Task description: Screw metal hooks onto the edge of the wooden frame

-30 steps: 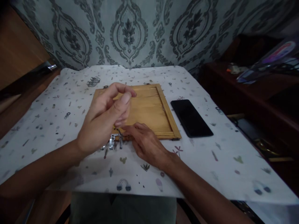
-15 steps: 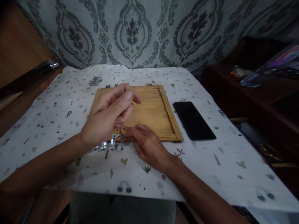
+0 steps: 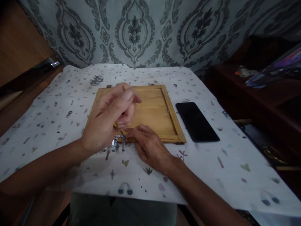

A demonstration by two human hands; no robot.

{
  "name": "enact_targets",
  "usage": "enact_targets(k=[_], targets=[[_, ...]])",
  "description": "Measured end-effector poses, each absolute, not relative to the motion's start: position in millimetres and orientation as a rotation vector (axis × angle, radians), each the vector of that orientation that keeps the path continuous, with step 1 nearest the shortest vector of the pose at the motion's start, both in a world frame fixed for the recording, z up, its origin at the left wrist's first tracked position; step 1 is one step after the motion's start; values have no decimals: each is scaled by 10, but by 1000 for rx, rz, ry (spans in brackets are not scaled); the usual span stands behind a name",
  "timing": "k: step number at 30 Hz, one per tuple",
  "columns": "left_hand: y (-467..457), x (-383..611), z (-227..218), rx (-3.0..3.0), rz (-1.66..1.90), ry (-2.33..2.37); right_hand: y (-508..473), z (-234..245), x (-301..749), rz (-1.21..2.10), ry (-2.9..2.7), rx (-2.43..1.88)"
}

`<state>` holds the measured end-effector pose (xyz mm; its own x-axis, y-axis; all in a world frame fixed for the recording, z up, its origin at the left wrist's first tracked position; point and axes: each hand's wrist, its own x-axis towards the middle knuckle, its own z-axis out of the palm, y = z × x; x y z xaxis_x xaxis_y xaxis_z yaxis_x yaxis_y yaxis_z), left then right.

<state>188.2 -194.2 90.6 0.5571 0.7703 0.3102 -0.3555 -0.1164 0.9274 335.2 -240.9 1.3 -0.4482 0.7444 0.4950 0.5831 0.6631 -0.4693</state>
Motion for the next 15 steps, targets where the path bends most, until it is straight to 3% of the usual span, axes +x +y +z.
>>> enact_targets(k=[11, 15], targets=[[-1791, 1860, 929, 1457, 835, 303, -2419, -12, 3370, 339, -2161, -1022], [-1809, 1882, 892, 1468, 948, 364, -2416, -18, 3367, 375, -2175, -1024]])
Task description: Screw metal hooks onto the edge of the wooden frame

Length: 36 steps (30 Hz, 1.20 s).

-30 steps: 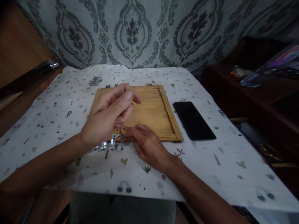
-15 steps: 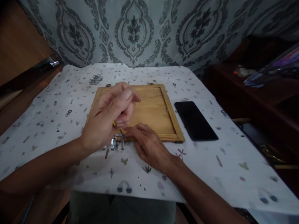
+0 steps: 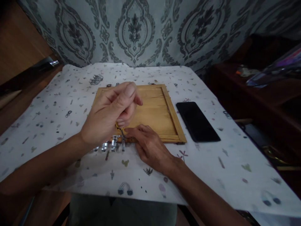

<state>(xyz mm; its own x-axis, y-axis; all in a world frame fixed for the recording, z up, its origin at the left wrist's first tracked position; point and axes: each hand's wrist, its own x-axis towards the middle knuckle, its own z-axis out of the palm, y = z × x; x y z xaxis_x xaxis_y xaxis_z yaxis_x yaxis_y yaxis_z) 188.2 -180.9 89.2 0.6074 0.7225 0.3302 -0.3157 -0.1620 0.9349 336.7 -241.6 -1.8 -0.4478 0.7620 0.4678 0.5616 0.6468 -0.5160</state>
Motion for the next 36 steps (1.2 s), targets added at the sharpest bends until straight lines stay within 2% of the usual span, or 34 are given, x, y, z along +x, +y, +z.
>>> enact_targets(k=[5, 19, 26, 36], targets=[[-1890, 1921, 851, 1435, 1091, 464, -2411, -18, 3372, 366, -2174, -1023], [-1759, 1882, 873, 1481, 846, 316, -2419, -32, 3375, 365, -2166, -1019], [-1867, 1881, 862, 1515, 1017, 532, -2413, -33, 3372, 363, -2170, -1040], [-1851, 1899, 853, 1441, 917, 416, -2418, -4, 3363, 287, -2174, -1020]])
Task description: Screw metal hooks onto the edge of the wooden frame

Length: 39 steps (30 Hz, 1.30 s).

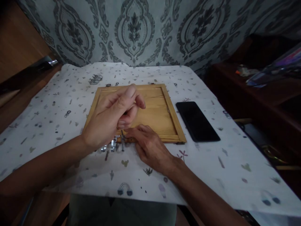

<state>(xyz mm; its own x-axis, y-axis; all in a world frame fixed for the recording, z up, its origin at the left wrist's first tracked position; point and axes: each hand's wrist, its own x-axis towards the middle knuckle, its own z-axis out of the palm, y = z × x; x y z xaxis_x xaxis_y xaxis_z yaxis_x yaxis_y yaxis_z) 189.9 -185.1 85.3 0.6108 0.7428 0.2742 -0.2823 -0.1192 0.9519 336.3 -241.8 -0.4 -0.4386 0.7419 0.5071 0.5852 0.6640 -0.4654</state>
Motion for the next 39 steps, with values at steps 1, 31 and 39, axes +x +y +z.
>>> enact_targets(k=[1, 31, 39], targets=[[-1839, 1897, 857, 1435, 898, 421, -2419, -4, 3364, 290, -2172, -1017], [-1752, 1496, 1171, 2915, 617, 897, -2420, -8, 3369, 316, -2173, -1001], [-1885, 1441, 1206, 2919, 642, 817, -2418, 16, 3384, 332, -2210, -1022]])
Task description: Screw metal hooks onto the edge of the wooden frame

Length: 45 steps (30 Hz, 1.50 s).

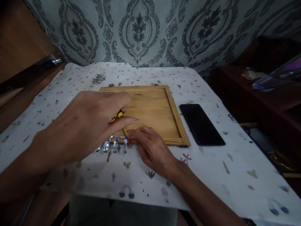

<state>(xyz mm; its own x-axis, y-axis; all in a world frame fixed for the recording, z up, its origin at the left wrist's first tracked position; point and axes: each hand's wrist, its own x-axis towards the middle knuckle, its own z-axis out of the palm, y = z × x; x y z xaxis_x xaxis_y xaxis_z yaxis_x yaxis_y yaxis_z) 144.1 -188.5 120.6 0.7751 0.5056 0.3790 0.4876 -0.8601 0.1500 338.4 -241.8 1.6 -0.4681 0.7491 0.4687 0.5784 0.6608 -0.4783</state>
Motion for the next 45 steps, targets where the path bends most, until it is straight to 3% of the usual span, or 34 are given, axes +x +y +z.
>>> enact_targets(k=[11, 30, 45], targets=[[-2010, 1280, 1374, 2752, 642, 690, -2430, 11, 3371, 295, -2183, -1027], [-1959, 1331, 1258, 2570, 724, 619, -2437, 58, 3351, 300, -2168, -1007], [-1973, 1226, 1282, 3025, 424, 494, -2423, 49, 3344, 249, -2168, -998]])
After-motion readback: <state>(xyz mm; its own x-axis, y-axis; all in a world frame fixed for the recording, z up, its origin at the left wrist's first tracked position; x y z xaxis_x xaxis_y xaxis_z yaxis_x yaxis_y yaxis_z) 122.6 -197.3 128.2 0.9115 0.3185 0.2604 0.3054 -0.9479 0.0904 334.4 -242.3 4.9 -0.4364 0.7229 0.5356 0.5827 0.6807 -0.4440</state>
